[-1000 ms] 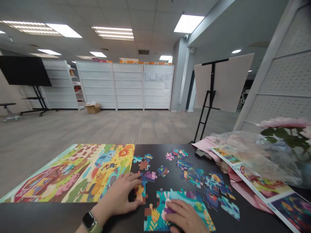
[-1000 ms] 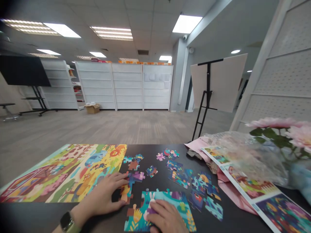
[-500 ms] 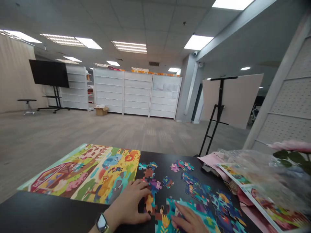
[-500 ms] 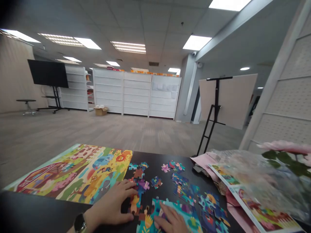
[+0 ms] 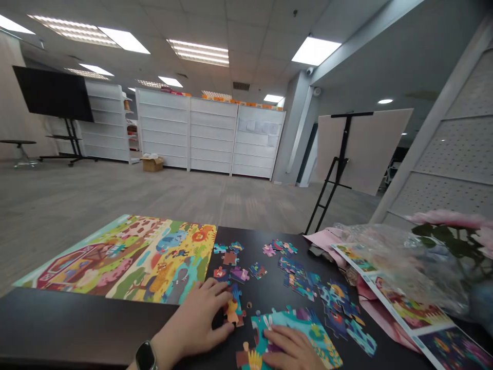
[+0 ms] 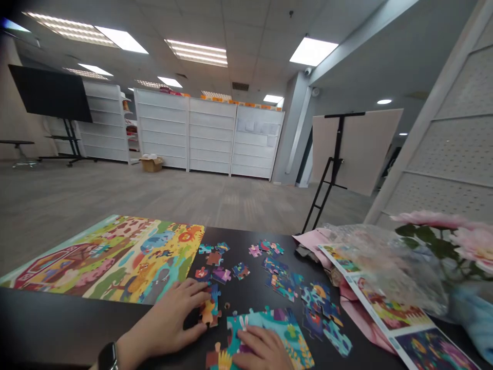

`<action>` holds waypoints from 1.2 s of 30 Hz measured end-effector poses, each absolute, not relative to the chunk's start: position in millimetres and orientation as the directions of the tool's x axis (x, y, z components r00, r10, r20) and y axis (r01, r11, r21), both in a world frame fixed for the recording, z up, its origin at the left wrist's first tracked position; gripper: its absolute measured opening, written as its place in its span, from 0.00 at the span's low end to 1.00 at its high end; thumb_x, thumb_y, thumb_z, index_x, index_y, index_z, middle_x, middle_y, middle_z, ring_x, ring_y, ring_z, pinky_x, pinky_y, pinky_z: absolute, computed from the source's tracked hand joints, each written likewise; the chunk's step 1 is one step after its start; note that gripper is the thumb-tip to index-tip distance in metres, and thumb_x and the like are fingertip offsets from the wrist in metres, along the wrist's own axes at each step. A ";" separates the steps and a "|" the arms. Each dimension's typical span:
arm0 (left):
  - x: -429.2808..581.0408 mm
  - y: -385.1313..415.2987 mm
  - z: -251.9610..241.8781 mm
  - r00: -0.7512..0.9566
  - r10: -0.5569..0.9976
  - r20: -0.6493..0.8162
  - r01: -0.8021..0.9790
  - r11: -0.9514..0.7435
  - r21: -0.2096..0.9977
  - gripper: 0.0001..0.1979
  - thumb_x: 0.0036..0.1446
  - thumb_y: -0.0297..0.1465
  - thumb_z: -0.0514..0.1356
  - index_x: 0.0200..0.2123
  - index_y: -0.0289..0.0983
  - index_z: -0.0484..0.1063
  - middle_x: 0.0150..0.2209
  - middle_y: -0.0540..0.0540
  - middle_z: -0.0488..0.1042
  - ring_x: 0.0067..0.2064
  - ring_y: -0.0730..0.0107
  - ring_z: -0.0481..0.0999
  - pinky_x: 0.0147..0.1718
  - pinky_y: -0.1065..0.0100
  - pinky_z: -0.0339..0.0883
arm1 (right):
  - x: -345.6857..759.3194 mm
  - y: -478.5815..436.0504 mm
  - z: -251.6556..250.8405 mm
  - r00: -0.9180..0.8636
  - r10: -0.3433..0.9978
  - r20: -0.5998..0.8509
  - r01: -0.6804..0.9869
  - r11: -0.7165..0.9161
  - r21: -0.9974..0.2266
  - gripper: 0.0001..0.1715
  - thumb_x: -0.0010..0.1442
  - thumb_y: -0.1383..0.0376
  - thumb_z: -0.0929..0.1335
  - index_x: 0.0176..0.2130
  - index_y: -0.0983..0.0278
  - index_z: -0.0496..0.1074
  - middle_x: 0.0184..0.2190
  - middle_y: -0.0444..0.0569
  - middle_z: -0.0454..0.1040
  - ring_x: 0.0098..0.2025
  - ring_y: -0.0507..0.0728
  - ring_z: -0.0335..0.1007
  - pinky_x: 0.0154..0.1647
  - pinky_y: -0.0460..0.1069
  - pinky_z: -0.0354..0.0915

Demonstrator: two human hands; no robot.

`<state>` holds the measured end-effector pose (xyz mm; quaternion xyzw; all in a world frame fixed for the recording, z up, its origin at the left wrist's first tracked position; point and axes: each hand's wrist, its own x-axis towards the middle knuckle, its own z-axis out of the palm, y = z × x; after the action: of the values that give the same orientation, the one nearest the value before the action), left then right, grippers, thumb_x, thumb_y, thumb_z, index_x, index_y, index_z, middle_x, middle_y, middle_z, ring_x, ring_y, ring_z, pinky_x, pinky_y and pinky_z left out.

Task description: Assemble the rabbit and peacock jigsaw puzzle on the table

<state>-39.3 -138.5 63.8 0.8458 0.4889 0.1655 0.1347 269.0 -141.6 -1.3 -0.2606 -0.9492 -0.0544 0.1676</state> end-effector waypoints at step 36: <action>-20.8 -128.6 53.1 0.547 0.832 0.091 0.682 -0.506 0.528 0.16 0.63 0.26 0.59 0.47 0.53 0.78 0.61 0.50 0.69 0.65 0.54 0.63 0.64 0.46 0.53 | 243.6 -150.1 8.1 -0.681 0.656 0.326 0.660 0.742 -0.113 0.16 0.63 0.50 0.70 0.46 0.52 0.79 0.55 0.46 0.79 0.55 0.63 0.76 0.51 0.54 0.72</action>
<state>-20.8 -128.6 53.1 0.8510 0.4450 0.1691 0.2217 243.6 -150.1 8.1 -0.3589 -0.9168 -0.0069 0.1753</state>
